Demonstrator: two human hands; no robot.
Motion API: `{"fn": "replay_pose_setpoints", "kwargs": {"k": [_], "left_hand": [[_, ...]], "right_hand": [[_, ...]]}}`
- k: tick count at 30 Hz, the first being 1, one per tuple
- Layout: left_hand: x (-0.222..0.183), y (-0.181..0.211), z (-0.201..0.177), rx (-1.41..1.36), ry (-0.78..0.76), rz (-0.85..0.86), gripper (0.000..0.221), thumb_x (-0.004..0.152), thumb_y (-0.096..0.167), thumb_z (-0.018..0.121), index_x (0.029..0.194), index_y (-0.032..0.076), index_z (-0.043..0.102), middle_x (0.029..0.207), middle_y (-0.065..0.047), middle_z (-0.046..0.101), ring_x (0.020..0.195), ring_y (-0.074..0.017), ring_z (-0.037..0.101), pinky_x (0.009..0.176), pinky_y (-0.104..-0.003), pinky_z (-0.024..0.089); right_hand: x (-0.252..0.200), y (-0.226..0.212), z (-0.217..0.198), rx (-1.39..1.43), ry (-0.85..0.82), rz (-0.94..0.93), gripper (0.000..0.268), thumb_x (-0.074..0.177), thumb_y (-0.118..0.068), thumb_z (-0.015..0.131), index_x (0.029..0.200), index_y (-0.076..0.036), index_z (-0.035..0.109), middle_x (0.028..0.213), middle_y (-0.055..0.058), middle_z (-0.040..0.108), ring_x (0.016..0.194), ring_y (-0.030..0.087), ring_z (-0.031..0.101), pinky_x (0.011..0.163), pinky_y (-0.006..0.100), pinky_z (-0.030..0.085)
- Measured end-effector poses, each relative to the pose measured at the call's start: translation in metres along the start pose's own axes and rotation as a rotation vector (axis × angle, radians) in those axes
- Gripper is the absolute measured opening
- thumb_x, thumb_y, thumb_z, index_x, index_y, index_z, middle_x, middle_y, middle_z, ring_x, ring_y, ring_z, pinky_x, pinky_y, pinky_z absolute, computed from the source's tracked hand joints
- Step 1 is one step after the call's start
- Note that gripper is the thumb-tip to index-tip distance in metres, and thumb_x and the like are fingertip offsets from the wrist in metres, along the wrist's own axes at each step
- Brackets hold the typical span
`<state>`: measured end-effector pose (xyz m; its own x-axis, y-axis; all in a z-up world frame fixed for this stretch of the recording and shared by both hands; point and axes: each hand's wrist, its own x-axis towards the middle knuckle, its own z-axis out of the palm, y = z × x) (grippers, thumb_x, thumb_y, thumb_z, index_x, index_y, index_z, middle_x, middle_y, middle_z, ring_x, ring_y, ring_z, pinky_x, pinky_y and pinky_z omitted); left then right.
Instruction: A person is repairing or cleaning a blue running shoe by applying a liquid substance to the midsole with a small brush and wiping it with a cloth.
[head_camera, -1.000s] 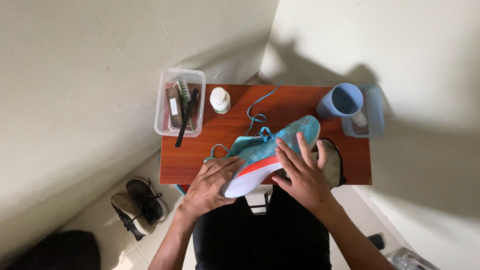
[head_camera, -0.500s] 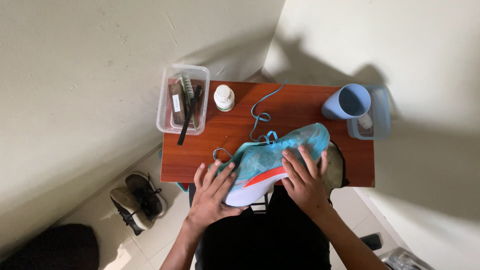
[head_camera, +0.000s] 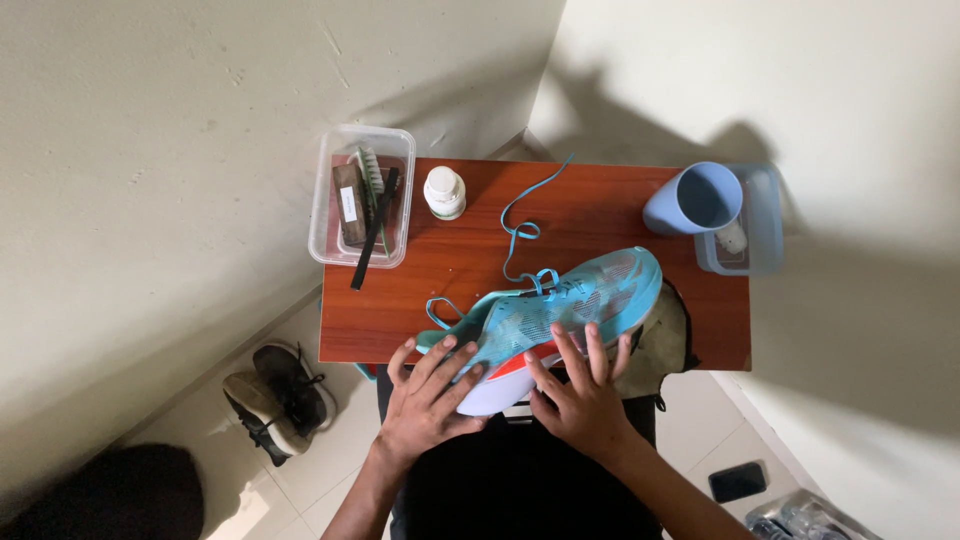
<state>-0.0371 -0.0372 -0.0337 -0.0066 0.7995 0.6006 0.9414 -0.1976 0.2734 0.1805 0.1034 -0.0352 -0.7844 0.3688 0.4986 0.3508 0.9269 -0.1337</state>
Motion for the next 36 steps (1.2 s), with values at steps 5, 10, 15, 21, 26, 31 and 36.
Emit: {"fn": "replay_pose_setpoints", "kwargs": {"k": [5, 10, 15, 21, 26, 31, 36], "left_hand": [[0.002, 0.003, -0.001, 0.014, -0.003, -0.007, 0.059, 0.105, 0.062, 0.037, 0.128, 0.016, 0.064, 0.139, -0.006, 0.064, 0.138, -0.0249, 0.050, 0.117, -0.052, 0.022], [0.007, -0.001, -0.006, 0.019, -0.013, -0.019, 0.061, 0.105, 0.062, 0.034, 0.128, 0.015, 0.064, 0.139, -0.008, 0.063, 0.137, -0.0269, 0.052, 0.116, -0.051, 0.022], [0.017, -0.012, -0.010, -0.048, -0.036, -0.108, 0.061, 0.098, 0.061, 0.053, 0.138, 0.014, 0.054, 0.146, -0.014, 0.056, 0.137, -0.0377, 0.055, 0.114, -0.056, 0.029], [0.036, -0.019, -0.019, -0.061, -0.024, -0.189, 0.060, 0.093, 0.055, 0.062, 0.131, 0.008, 0.059, 0.144, -0.017, 0.059, 0.130, -0.0339, 0.062, 0.113, -0.053, 0.036], [0.048, -0.012, -0.019, -0.082, -0.006, -0.204, 0.064, 0.096, 0.054, 0.053, 0.136, 0.004, 0.057, 0.145, -0.017, 0.058, 0.138, -0.0362, 0.055, 0.115, -0.053, 0.038], [0.054, 0.011, -0.011, 0.021, 0.039, -0.199, 0.060, 0.100, 0.047, 0.055, 0.146, 0.010, 0.047, 0.153, -0.014, 0.051, 0.146, -0.0345, 0.048, 0.121, -0.057, 0.035], [0.092, 0.066, 0.006, -0.307, -0.017, 0.062, 0.033, 0.092, 0.020, 0.073, 0.119, 0.002, 0.071, 0.137, -0.016, 0.064, 0.132, -0.0331, 0.059, 0.115, -0.051, 0.044]], "right_hand": [[0.002, -0.019, -0.002, 0.053, -0.048, -0.009, 0.047, 0.091, -0.034, 0.060, 0.138, -0.032, 0.060, 0.157, 0.020, 0.044, 0.153, 0.046, 0.015, 0.120, 0.074, 0.007], [0.000, -0.021, -0.001, 0.098, -0.037, -0.075, 0.046, 0.093, -0.038, 0.063, 0.138, -0.034, 0.060, 0.156, 0.019, 0.043, 0.153, 0.045, 0.014, 0.120, 0.073, 0.009], [-0.015, -0.010, 0.006, 0.093, 0.033, -0.016, 0.037, 0.099, -0.036, 0.059, 0.131, -0.018, 0.059, 0.150, 0.023, 0.048, 0.149, 0.048, 0.029, 0.119, 0.071, 0.023], [-0.021, 0.009, 0.005, 0.060, -0.072, 0.141, 0.043, 0.096, -0.023, 0.063, 0.135, -0.004, 0.057, 0.160, 0.021, 0.040, 0.153, 0.046, 0.028, 0.122, 0.070, 0.026], [-0.019, 0.021, -0.003, -0.035, -0.173, 0.189, 0.047, 0.098, -0.028, 0.060, 0.138, -0.003, 0.057, 0.159, 0.016, 0.043, 0.153, 0.042, 0.031, 0.124, 0.065, 0.028], [-0.024, 0.030, -0.006, -0.151, -0.205, 0.188, 0.045, 0.097, -0.028, 0.062, 0.138, -0.010, 0.061, 0.159, 0.013, 0.044, 0.151, 0.044, 0.034, 0.121, 0.066, 0.032], [-0.045, 0.050, 0.004, -0.102, -0.163, 0.176, 0.054, 0.096, -0.033, 0.070, 0.144, -0.021, 0.049, 0.160, 0.009, 0.043, 0.151, 0.048, 0.033, 0.113, 0.075, 0.031]]}}
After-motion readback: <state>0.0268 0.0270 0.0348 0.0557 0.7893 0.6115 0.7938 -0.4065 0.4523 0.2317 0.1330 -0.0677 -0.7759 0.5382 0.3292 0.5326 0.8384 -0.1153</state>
